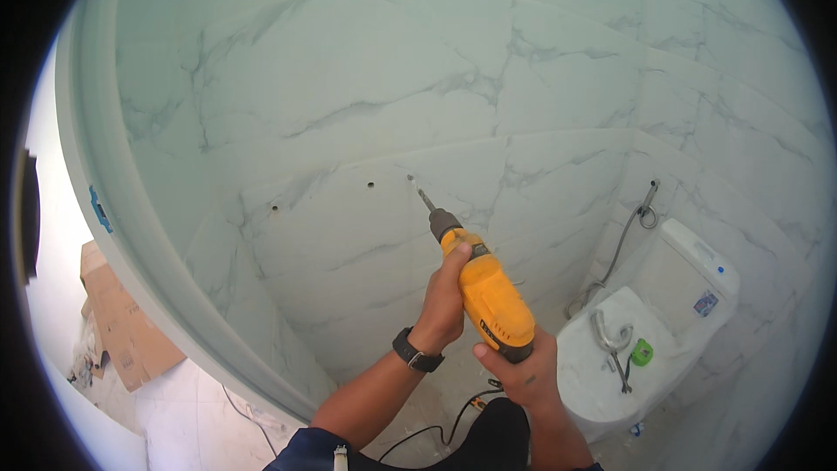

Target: The person hammers plastic wall anchors into pre-drilled holes in a marble-tiled wall, then uses a yellow power drill to create additional holes in the same wall.

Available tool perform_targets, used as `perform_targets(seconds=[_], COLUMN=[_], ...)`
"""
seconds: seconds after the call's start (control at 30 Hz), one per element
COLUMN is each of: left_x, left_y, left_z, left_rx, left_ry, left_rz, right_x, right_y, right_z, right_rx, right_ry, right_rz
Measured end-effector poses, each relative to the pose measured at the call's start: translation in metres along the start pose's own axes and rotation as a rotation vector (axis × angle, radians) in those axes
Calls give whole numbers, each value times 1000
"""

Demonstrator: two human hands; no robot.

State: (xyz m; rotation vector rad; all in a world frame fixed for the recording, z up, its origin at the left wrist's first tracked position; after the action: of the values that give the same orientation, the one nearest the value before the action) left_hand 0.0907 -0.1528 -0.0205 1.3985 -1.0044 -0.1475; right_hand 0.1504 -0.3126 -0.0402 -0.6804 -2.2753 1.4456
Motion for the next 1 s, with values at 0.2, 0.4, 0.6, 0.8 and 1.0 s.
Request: perform_targets(seconds=[0.2,0.4,0.6,0.8,1.0], left_x=[-5,-5,-2,1,-2], left_y=[-3,0,10,15,19], left_z=[-5,-4,-2,-4,-7], left_rx=[-3,0,9,14,-5], left_ry=[-12,-17,-35,-30,-30], left_rz=[-9,-34,-103,-115,-129], right_x=[0,3,-2,1,4], right_y=[1,-2,-19,-29,-37], right_z=[-3,-3,-2,-6,-7], right_rx=[-12,-5,128,110,189], right_ry=[-13,-5,-27,-9,3], right_rz=[11,8,24,13,23])
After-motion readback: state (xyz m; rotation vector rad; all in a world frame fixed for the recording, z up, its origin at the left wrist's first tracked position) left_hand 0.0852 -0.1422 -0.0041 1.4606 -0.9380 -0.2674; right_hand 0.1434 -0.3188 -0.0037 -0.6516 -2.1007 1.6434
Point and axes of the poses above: each hand's wrist, its own z-axis away from the middle knuckle, its own x-axis out of the palm, y = z × x, the point moved 1 cm from there along -z, towards the middle knuckle, and after that the axes turned 6 degrees about -z, right-handed, at the moved point
